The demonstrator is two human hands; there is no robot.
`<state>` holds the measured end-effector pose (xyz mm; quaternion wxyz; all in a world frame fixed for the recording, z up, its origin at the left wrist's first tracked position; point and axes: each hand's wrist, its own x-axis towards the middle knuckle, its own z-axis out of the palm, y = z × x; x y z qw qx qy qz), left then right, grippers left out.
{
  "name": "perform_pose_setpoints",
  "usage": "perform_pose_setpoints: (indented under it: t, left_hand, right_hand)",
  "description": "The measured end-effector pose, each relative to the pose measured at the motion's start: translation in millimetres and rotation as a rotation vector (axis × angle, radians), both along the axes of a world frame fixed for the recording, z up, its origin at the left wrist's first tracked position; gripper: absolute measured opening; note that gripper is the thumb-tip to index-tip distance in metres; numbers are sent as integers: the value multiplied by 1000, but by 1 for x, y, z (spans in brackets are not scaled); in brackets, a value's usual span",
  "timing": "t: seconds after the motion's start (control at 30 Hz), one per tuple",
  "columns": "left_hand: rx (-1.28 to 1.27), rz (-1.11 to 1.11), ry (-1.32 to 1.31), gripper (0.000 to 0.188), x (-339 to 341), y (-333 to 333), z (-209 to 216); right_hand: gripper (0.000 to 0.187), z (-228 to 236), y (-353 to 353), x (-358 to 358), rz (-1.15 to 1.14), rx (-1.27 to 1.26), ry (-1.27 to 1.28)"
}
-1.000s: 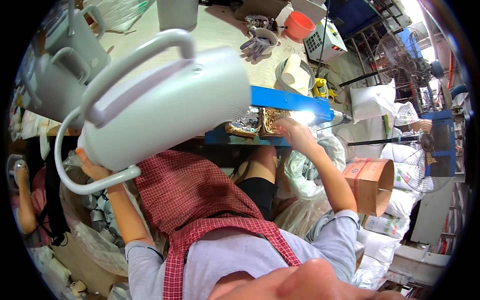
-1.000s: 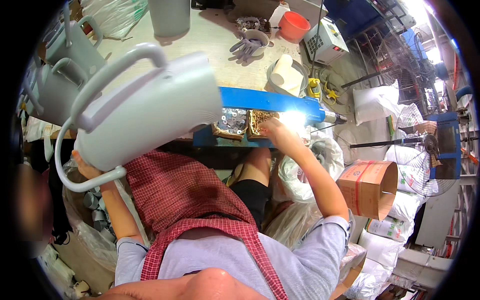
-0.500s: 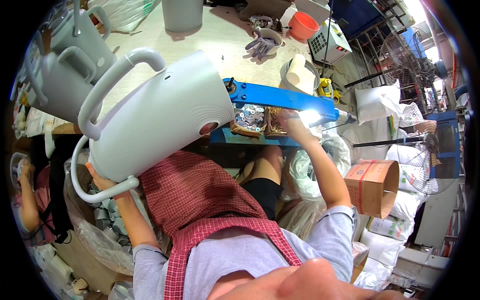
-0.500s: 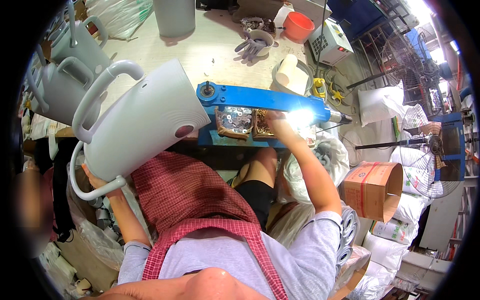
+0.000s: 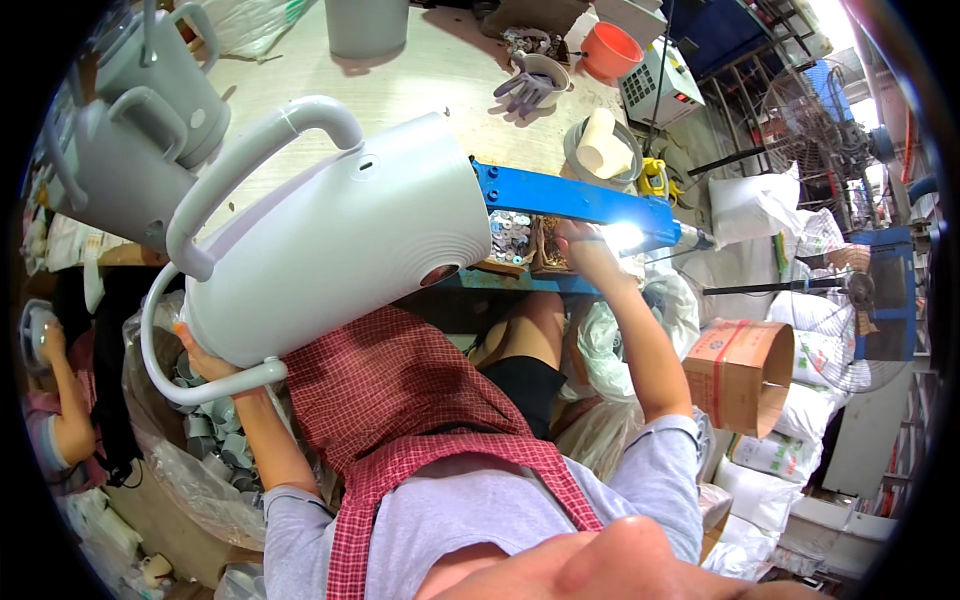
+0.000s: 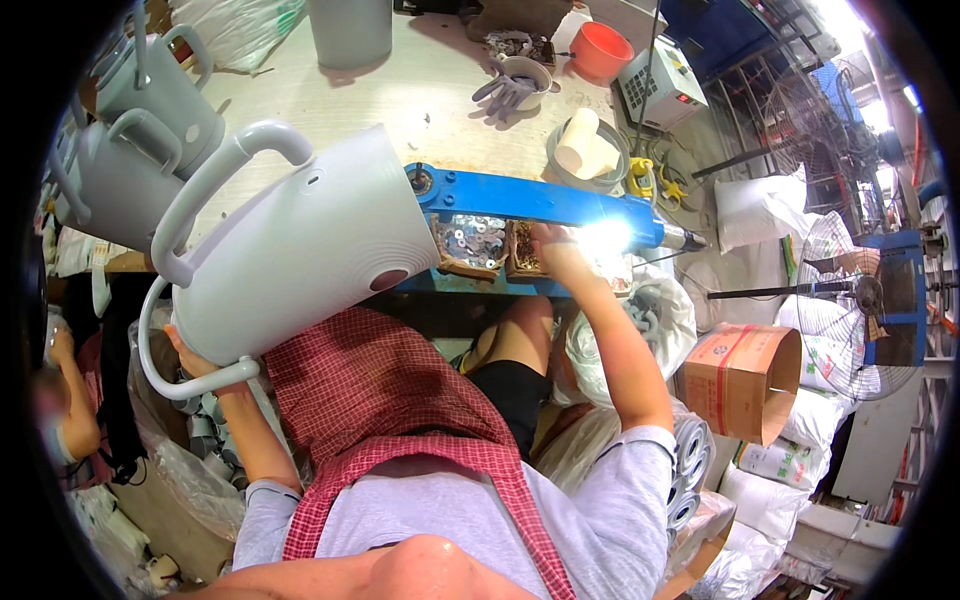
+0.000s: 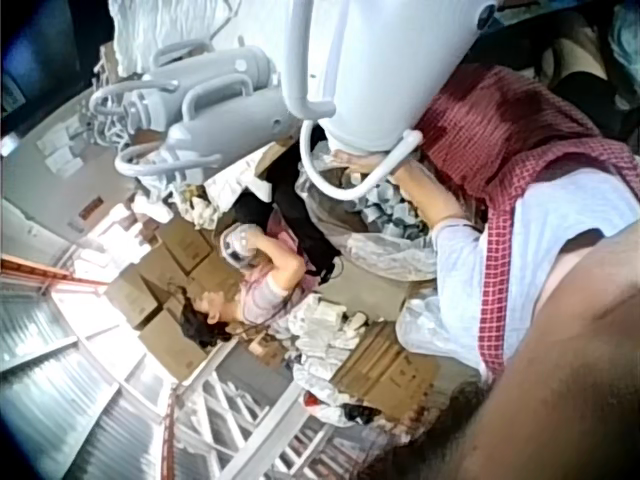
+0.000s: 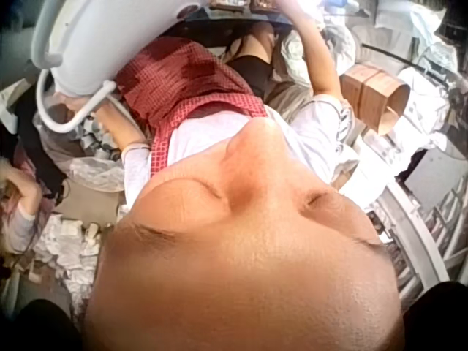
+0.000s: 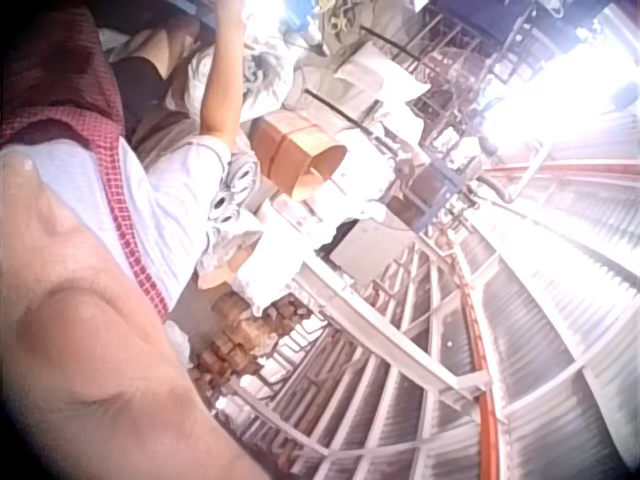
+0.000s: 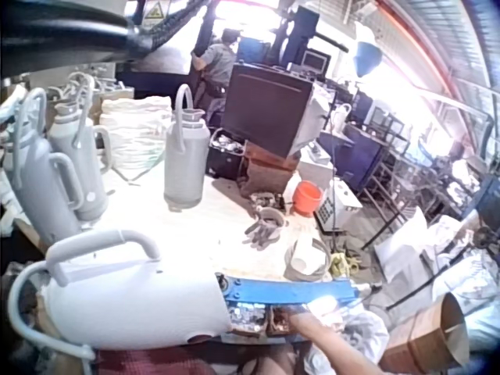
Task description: The person assembles grey electric kettles by hand in a workshop. They pick up kettle bodies and handles from a plastic bag, attach the handles to the bodies, and place the finished units on a table. The person also uses a blue tool to press a small component into the kettle's spout area.
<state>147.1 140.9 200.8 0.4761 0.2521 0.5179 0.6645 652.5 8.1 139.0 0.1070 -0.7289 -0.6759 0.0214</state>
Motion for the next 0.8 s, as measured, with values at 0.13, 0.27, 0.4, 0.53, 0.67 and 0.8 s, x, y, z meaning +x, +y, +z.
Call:
perform_pose_setpoints:
  t: [0.13, 0.27, 0.4, 0.53, 0.67, 0.8]
  left_hand:
    - [-11, 4, 75, 57, -21, 5, -19]
    - [12, 21, 36, 57, -24, 0, -7]
    - [49, 53, 32, 57, -36, 4, -20]
    - [70, 71, -92, 57, -34, 7, -19]
    - [59, 93, -172, 58, -39, 5, -16]
    - [18, 123, -67, 59, -43, 1, -17]
  right_hand:
    - [22, 29, -9, -12, -271, 25, 179]
    - [24, 56, -27, -39, -187, 37, 402]
    - [15, 115, -12, -93, -210, 141, 1067]
    - [11, 155, 64, -106, 113, 301, 661]
    - [13, 176, 107, -113, 236, 213, 611]
    - [14, 185, 118, -108, 261, 43, 578]
